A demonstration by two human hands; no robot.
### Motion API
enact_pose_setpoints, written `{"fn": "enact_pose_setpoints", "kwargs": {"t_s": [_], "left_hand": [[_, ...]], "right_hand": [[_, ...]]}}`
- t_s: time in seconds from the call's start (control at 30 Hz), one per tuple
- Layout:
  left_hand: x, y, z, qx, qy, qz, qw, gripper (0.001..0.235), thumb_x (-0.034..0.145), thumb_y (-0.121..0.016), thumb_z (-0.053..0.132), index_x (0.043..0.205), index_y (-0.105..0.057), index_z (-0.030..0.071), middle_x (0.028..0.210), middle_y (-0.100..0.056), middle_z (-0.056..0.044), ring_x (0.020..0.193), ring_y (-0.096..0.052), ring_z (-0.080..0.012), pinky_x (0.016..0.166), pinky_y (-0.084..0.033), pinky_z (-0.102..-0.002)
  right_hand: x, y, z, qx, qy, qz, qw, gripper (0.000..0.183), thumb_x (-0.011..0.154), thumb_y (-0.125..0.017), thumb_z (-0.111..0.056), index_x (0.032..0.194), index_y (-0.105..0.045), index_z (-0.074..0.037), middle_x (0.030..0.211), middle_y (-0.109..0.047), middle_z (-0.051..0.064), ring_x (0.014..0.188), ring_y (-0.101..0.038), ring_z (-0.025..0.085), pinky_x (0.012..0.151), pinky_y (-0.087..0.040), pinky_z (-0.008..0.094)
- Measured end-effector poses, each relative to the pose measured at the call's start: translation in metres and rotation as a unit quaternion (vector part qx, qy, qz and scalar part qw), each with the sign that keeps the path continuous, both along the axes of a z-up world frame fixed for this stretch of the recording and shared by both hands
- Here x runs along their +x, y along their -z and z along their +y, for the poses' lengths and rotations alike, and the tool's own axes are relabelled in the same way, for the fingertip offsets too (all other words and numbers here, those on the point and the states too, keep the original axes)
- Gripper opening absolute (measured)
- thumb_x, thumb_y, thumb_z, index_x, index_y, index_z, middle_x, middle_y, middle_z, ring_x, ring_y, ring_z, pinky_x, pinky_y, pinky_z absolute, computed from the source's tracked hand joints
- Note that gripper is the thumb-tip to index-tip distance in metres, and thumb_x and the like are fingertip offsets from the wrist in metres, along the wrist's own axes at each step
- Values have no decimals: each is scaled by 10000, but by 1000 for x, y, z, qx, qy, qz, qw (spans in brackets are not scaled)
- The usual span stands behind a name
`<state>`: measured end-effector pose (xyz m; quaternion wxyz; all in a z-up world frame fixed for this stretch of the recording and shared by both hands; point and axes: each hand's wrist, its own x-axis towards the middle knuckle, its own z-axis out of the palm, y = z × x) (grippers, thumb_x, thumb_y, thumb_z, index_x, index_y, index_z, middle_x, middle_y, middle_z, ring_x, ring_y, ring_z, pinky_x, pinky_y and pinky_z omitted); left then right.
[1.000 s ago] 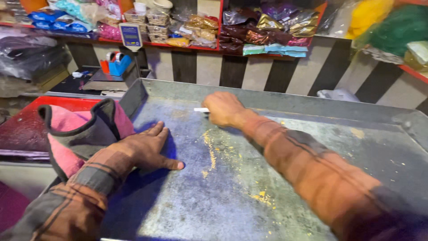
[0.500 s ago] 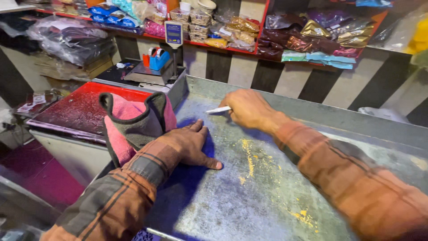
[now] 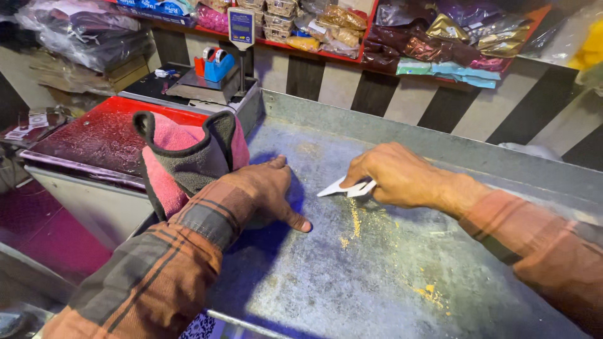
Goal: The person scrapes crumbs and debris from a metal tray using a plastic scraper and then wipes the tray surface with a pink cloth.
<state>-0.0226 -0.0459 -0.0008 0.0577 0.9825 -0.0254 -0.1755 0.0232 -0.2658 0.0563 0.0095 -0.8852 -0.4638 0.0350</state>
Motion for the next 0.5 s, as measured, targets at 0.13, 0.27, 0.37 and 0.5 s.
{"fn": "enact_pose_setpoints", "kwargs": {"t_s": [0.13, 0.27, 0.37, 0.5], "left_hand": [[9, 6, 4, 8, 7, -3, 1000, 1382, 521, -825, 864, 1536, -402, 27, 1696, -278, -87, 1560, -274, -240, 1244, -327, -483], [11, -1, 5, -21, 4, -7, 1000, 1265, 480, -915, 762, 1446, -526, 42, 1661, -354, -119, 1522, -363, -289, 1241, -366, -479], [-2, -11, 1, -47, -11, -17, 999, 1157, 479, -967, 668, 1384, -586, 56, 1568, -484, -117, 1453, -465, -304, 1199, -430, -481], [-2, -6, 4, -68, -25, -34, 997, 1121, 392, -1012, 651, 1286, -648, 80, 1409, -649, -99, 1341, -590, -318, 1113, -524, -482]], "right_hand": [[12, -3, 5, 9, -8, -19, 1000, 318, 790, -683, -22, 953, -849, -239, 878, -821, 48, 909, -757, 353, 849, -580, 510], [41, 20, 33, 103, -115, -124, 980, 265, 784, -689, -47, 941, -806, -226, 840, -776, 70, 877, -735, 350, 851, -555, 527], [47, 37, 36, 118, -114, -130, 978, 290, 789, -661, -56, 926, -798, -272, 833, -770, 25, 870, -735, 311, 877, -554, 480], [32, 32, 3, 96, -103, -109, 984, 311, 754, -670, -34, 917, -807, -262, 837, -784, 3, 885, -739, 311, 935, -515, 477]]}}
